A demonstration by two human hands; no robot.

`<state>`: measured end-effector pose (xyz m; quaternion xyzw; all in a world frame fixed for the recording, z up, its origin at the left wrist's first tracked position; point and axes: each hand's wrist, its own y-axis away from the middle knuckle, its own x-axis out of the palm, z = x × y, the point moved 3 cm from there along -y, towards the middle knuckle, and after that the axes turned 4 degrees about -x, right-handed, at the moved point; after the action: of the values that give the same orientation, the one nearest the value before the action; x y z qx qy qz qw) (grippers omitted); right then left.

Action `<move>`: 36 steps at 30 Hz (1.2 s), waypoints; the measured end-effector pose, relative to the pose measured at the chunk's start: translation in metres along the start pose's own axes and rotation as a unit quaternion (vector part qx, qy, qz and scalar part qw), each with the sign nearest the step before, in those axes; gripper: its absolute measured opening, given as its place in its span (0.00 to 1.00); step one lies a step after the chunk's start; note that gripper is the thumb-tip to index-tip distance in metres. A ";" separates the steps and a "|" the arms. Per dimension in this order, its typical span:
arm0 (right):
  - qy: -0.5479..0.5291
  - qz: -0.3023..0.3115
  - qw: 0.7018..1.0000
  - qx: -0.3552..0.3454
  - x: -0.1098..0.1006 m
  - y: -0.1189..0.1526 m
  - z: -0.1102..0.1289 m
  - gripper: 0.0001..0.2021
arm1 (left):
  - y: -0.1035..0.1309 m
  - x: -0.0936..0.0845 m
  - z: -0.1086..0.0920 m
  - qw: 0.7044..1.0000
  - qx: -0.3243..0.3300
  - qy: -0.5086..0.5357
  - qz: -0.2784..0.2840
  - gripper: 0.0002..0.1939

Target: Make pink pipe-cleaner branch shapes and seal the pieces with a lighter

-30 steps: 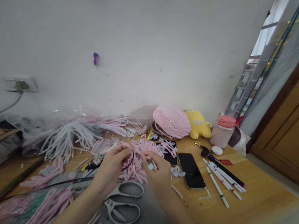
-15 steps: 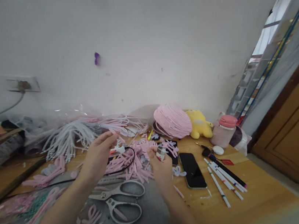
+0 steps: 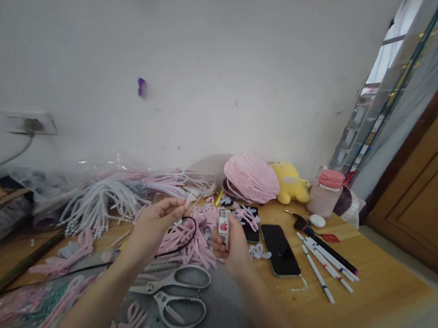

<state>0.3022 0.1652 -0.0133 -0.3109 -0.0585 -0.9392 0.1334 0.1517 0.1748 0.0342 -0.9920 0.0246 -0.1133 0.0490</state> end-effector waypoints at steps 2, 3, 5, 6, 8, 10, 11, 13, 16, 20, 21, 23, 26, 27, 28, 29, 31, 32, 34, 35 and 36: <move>0.004 -0.013 1.000 -0.022 -0.002 -0.001 0.001 0.22 | 0.001 0.002 0.000 1.000 -0.020 0.001 0.018 0.12; 0.010 -0.023 0.999 -0.035 -0.002 -0.001 0.002 0.22 | 0.001 0.003 0.000 0.999 -0.026 -0.001 0.029 0.12; 0.020 -0.041 0.997 -0.057 -0.003 -0.001 0.002 0.22 | 0.001 0.004 0.000 0.998 -0.031 -0.008 0.048 0.11; 0.023 -0.046 0.997 -0.061 -0.003 -0.001 0.002 0.22 | 0.002 0.005 0.000 0.998 -0.030 -0.014 0.054 0.11; 0.024 -0.046 0.997 -0.057 -0.003 -0.002 0.001 0.23 | 0.001 0.005 0.001 0.997 -0.028 -0.036 0.062 0.11; 0.021 -0.046 0.997 -0.056 -0.003 -0.002 0.000 0.24 | 0.001 0.006 0.003 0.995 -0.026 -0.067 0.070 0.09; 0.019 -0.047 0.997 -0.057 -0.003 -0.002 -0.001 0.24 | 0.002 0.007 0.003 0.994 -0.022 -0.081 0.075 0.09; 0.012 -0.047 0.997 -0.057 -0.003 -0.001 -0.001 0.24 | 0.003 0.008 0.003 0.991 -0.009 -0.104 0.084 0.08; 0.000 -0.038 0.999 -0.034 -0.003 -0.001 -0.002 0.24 | 0.005 0.009 0.002 0.988 0.017 -0.126 0.086 0.08; 0.021 -0.034 0.999 0.031 -0.004 -0.002 -0.006 0.28 | 0.006 0.009 -0.002 0.982 0.043 -0.171 0.069 0.08; 0.032 -0.041 0.998 0.048 -0.005 -0.002 -0.007 0.29 | 0.006 0.009 -0.003 0.980 0.050 -0.184 0.062 0.08; 0.050 -0.059 0.995 0.071 -0.006 -0.003 -0.009 0.30 | 0.007 0.009 -0.006 0.974 0.066 -0.210 0.047 0.08; 0.065 -0.083 0.990 0.091 -0.007 -0.003 -0.010 0.31 | 0.009 0.010 -0.011 0.968 0.084 -0.236 0.015 0.07; 0.069 -0.088 0.989 0.098 -0.008 -0.004 -0.010 0.31 | 0.010 0.010 -0.012 0.967 0.089 -0.239 0.004 0.06; 0.072 -0.094 0.987 0.106 -0.008 -0.004 -0.010 0.31 | 0.010 0.010 -0.013 0.967 0.093 -0.238 -0.007 0.06; 0.075 -0.100 0.986 0.114 -0.008 -0.004 -0.011 0.31 | 0.011 0.010 -0.014 0.967 0.098 -0.235 -0.015 0.06; 0.074 -0.110 0.983 0.127 -0.008 -0.004 -0.011 0.31 | 0.012 0.010 -0.013 0.967 0.109 -0.230 -0.027 0.05; 0.072 -0.112 0.982 0.131 -0.008 -0.004 -0.011 0.31 | 0.012 0.010 -0.012 0.966 0.115 -0.231 -0.032 0.05; 0.068 -0.114 0.982 0.134 -0.007 -0.004 -0.012 0.31 | 0.012 0.010 -0.009 0.962 0.124 -0.241 -0.041 0.06; 0.066 -0.113 0.982 0.133 -0.007 -0.004 -0.012 0.31 | 0.012 0.010 -0.008 0.959 0.126 -0.248 -0.045 0.06; 0.064 -0.113 0.983 0.132 -0.006 -0.003 -0.012 0.31 | 0.012 0.009 -0.007 0.957 0.126 -0.256 -0.050 0.06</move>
<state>0.2993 0.1675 -0.0265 -0.2213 -0.2082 -0.9502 0.0697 0.1588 0.1615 0.0416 -0.9737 -0.0528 0.1396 0.1722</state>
